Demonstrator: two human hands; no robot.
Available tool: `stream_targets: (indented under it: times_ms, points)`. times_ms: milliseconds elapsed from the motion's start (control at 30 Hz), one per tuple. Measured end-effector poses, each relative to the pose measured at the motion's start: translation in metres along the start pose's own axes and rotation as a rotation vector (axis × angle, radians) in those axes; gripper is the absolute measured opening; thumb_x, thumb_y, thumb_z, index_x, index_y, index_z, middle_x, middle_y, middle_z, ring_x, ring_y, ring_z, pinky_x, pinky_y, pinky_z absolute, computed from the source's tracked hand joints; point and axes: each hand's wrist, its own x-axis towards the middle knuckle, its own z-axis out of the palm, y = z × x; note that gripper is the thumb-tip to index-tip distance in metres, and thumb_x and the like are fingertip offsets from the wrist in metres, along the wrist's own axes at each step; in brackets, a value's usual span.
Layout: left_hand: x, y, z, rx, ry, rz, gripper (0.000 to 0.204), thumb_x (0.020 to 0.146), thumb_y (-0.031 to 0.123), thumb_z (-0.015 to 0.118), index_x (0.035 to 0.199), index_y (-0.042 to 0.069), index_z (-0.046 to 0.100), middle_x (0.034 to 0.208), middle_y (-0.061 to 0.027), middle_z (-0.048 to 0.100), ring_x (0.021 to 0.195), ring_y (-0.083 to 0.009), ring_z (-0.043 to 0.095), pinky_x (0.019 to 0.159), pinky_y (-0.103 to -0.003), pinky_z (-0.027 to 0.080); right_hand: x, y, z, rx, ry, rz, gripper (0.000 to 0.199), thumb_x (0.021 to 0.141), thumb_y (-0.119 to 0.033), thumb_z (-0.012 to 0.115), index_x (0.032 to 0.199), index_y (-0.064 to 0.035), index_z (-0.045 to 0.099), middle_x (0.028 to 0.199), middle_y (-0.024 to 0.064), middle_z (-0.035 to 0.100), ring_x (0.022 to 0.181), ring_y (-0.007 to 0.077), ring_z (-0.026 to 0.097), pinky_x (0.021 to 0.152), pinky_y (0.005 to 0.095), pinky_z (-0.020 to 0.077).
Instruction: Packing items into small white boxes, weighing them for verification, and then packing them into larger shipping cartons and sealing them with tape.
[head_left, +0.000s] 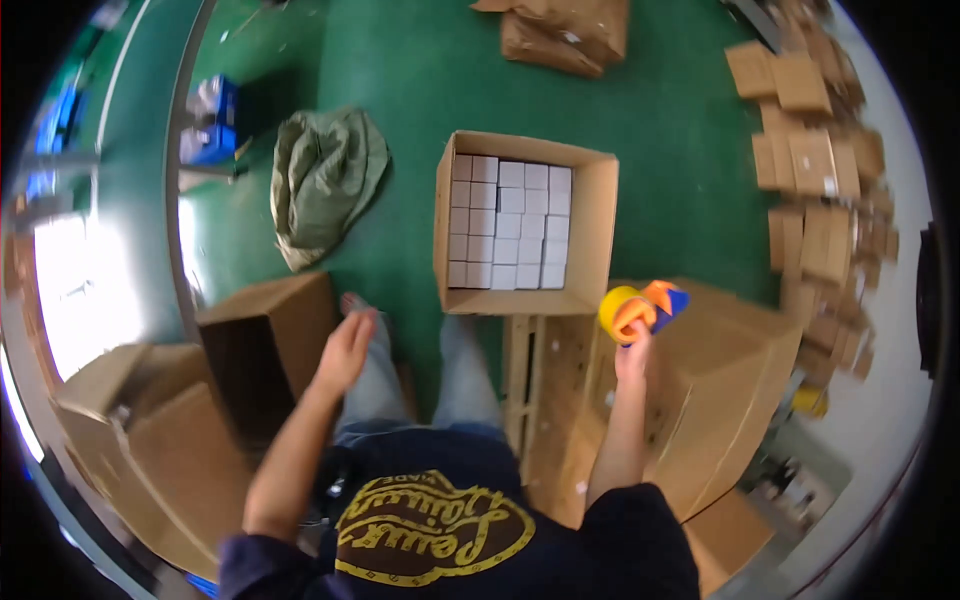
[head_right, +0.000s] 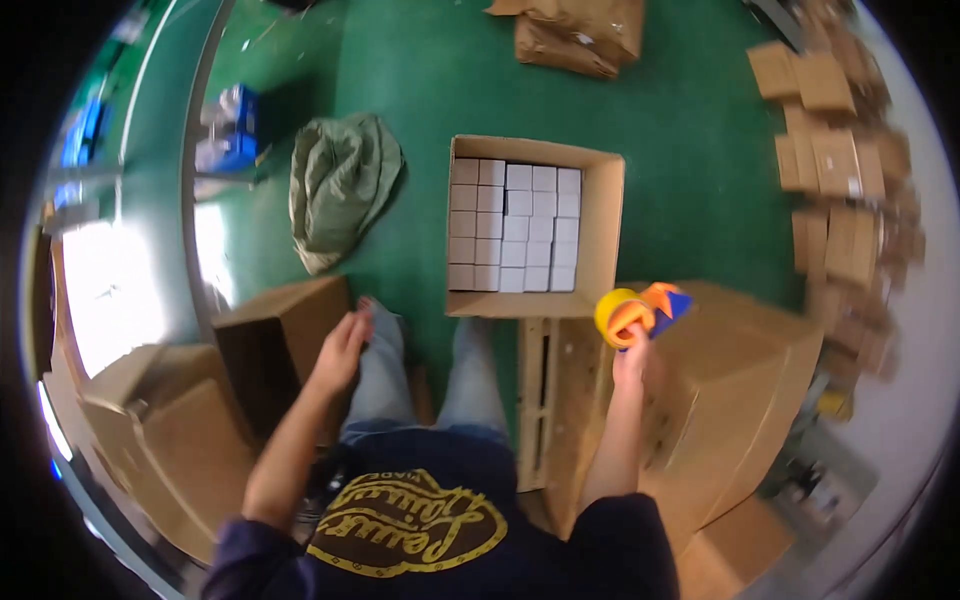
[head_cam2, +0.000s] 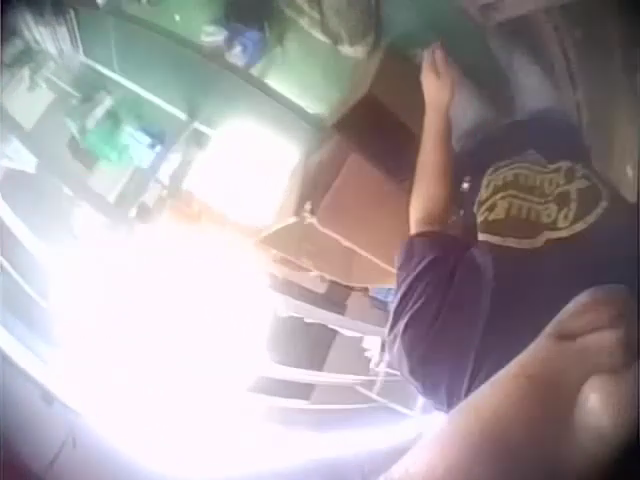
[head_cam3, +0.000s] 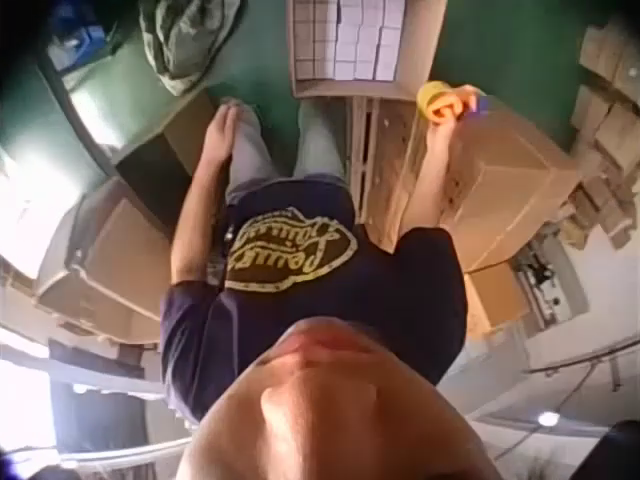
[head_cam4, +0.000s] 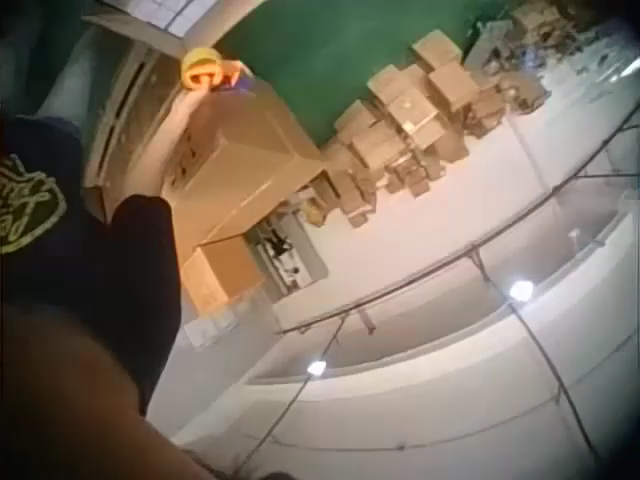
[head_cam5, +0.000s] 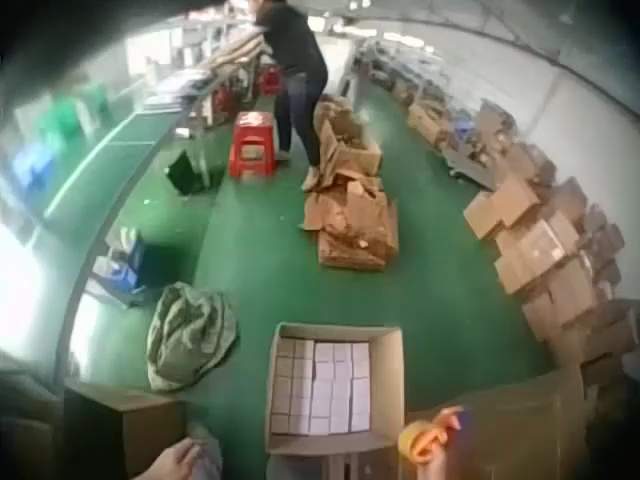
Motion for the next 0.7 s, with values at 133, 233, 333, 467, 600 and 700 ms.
stream_targets:
  times_ms: [133, 233, 333, 467, 600, 700]
  points:
    - [0.147, -0.026, 0.077, -0.188, 0.091, -0.126, 0.034, 0.104, 0.029, 0.04, 0.124, 0.004, 0.052, 0.088, -0.006, 0.058, 0.082, -0.0159, 0.057, 0.079, -0.03, 0.048, 0.144, -0.028, -0.007, 0.263, 0.118, 0.102, 0.029, 0.09, -0.035, 0.054, 0.112, -0.0158, 0.056, 0.104, 0.0027, 0.061, 0.089, 0.0156, 0.056, 0.078, 0.0334, 0.0436]
    - [0.215, -0.109, 0.139, 0.056, 0.541, 0.173, 0.033, 0.103, 0.036, 0.041, 0.112, 0.006, 0.053, 0.084, -0.0089, 0.057, 0.08, -0.0235, 0.058, 0.077, -0.038, 0.047, 0.223, 0.023, 0.038, 0.32, -0.083, 0.397, 0.041, 0.09, -0.044, 0.054, 0.111, -0.009, 0.056, 0.095, 0.0066, 0.06, 0.086, 0.0204, 0.058, 0.076, 0.0341, 0.0449]
    - [0.27, -0.041, 0.237, -0.162, 0.138, -0.014, 0.028, 0.102, 0.033, 0.041, 0.104, 0.006, 0.05, 0.09, -0.0195, 0.06, 0.089, -0.0357, 0.06, 0.081, -0.044, 0.046, 0.266, 0.02, 0.012, 0.335, -0.096, 0.221, 0.033, 0.088, -0.031, 0.055, 0.108, -0.0045, 0.056, 0.089, 0.0069, 0.056, 0.083, 0.0203, 0.053, 0.081, 0.0334, 0.0442]
    - [0.322, -0.082, 0.276, 0.033, -0.09, 0.131, 0.018, 0.095, 0.021, 0.044, 0.105, 0.006, 0.048, 0.1, -0.0227, 0.06, 0.097, -0.043, 0.055, 0.084, -0.046, 0.046, 0.26, 0.056, 0.047, 0.513, -0.342, 0.295, 0.031, 0.088, -0.029, 0.054, 0.108, -0.0044, 0.055, 0.086, 0.0055, 0.05, 0.082, 0.0194, 0.049, 0.083, 0.0331, 0.0432]
    - [0.364, -0.099, 0.308, 0.351, -0.235, 0.121, 0.028, 0.082, 0.009, 0.052, 0.109, 0.006, 0.048, 0.102, -0.022, 0.058, 0.101, -0.0406, 0.055, 0.085, -0.047, 0.046, 0.253, 0.078, 0.061, 0.41, -0.39, 0.273, 0.036, 0.089, -0.029, 0.055, 0.117, -0.0063, 0.053, 0.096, 0.0078, 0.057, 0.088, 0.0205, 0.055, 0.084, 0.0342, 0.0468]
    - [0.356, -0.122, 0.27, 0.244, -0.397, 0.0, 0.029, 0.078, 0.005, 0.052, 0.107, 0.007, 0.05, 0.098, -0.0209, 0.059, 0.097, -0.038, 0.058, 0.082, -0.045, 0.047, 0.227, 0.151, 0.139, 0.243, -0.349, 0.408, 0.03, 0.087, -0.014, 0.055, 0.116, -0.0075, 0.054, 0.105, 0.0058, 0.062, 0.097, 0.0184, 0.06, 0.09, 0.0365, 0.0492]
